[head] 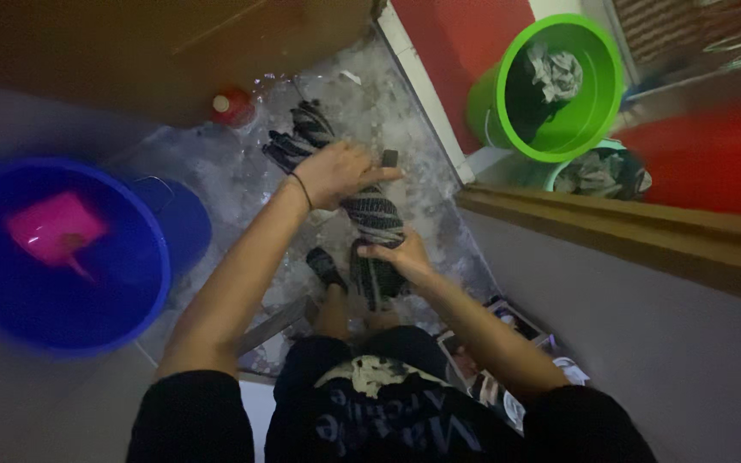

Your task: The person rinses a rug using a pink scoop and water from a blue bucket, wrings it out by hand, and then places it on the floor in front of a door.

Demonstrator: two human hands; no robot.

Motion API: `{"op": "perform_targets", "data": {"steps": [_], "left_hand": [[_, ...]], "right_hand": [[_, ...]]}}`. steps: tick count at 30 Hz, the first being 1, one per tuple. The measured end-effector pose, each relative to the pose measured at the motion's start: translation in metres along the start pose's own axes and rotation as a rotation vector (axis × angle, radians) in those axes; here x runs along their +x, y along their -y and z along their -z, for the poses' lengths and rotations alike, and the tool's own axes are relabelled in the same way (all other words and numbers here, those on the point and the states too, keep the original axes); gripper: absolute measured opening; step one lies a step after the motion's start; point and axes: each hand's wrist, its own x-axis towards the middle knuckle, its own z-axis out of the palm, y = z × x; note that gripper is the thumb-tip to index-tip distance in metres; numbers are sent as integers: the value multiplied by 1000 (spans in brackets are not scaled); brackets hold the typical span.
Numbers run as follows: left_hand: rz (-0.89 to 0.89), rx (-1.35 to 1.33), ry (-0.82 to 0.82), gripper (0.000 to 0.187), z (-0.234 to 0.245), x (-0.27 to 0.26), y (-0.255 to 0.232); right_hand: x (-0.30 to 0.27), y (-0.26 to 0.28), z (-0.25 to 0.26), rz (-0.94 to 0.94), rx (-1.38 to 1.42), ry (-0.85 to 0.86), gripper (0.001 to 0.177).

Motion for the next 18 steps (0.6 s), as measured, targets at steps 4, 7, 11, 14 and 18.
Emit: {"op": "perform_targets", "data": {"steps": [4,7,11,14,18], "left_hand": [[73,-31,170,104,4,4,0],[234,74,9,108,0,3,-6],[777,-269,-533,79,-27,-24,-52],[1226,-553,-875,81,-49,-41,-122],[1477,-2544,-502,79,-76,-22,-143]], "right_hand": [[16,-8,10,3,84,178,55],[32,-2,8,32,100,67,65],[37,15,3,-236,467,-128,69],[37,22,-6,-7,641,-134,62],[29,31,-19,65,750,-236,54]]}}
